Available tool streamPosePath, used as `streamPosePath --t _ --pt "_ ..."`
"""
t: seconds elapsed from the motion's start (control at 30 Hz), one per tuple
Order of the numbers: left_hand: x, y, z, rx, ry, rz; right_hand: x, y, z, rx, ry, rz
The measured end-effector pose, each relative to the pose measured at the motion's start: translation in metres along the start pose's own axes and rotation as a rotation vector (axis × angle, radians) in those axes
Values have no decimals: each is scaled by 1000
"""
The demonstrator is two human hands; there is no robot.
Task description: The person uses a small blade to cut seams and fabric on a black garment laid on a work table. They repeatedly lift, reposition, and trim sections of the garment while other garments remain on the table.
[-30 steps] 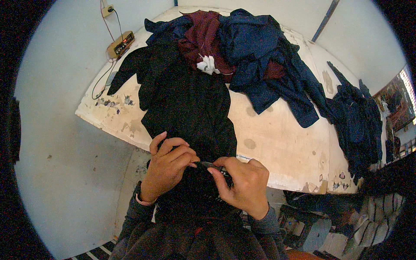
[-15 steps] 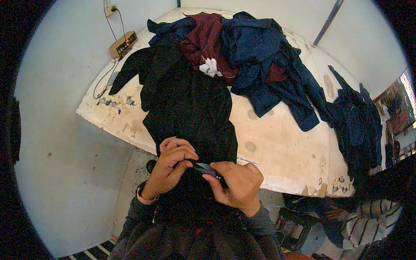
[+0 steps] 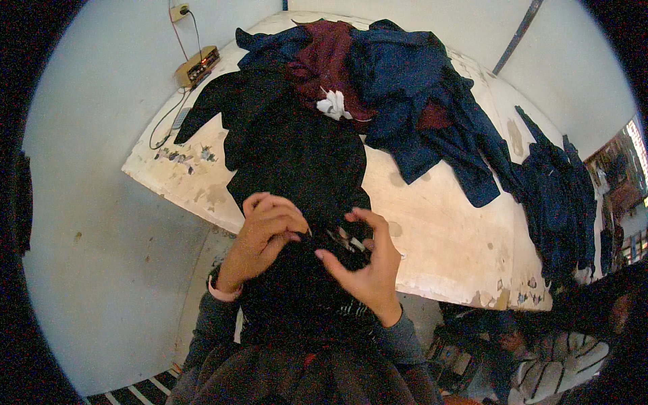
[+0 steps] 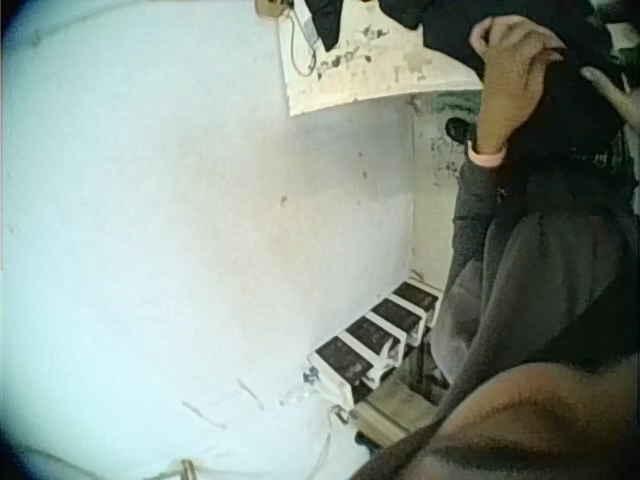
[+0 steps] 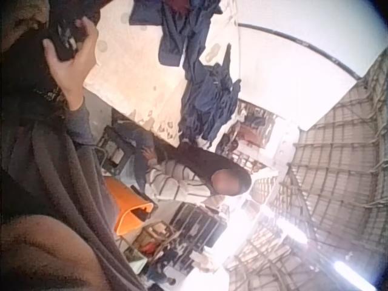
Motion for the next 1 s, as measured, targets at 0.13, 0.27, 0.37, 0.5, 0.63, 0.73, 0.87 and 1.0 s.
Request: streamPosePath --t 0.13,0.27,0.37,0.5,0.63,0.73,0.87,1.0 --pt "10 22 24 263 -162 44 -6 -62 -8 32 226 -230" --pt "-29 46 45 -180 -444 318 -6 -69 -13 132 208 -322" --pt "-48 32 38 -9 -290 249 -8 -70 -15 187 171 -336" --pt "-38 -3 28 154 -145 179 -8 -75 -15 162 160 -308" --pt "-37 15 27 216 -166 182 -7 -72 -14 158 177 -336" --pt "-57 45 37 -154 -444 325 -9 -76 -12 178 132 -351" --pt "-97 73 59 -228 -752 542 -13 -86 -5 235 102 -399" --pt "-127 73 28 -538 -381 744 -14 -88 -9 301 73 -398"
Point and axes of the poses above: each hand's wrist, its own x-axis towards the middle knuckle, its own z-axis out of the back of the hand, y = z × x, the point moved 4 cm from there along x, towards the middle knuckle, and after that the axes turned 9 degrees about y, right-handed, at the moved point
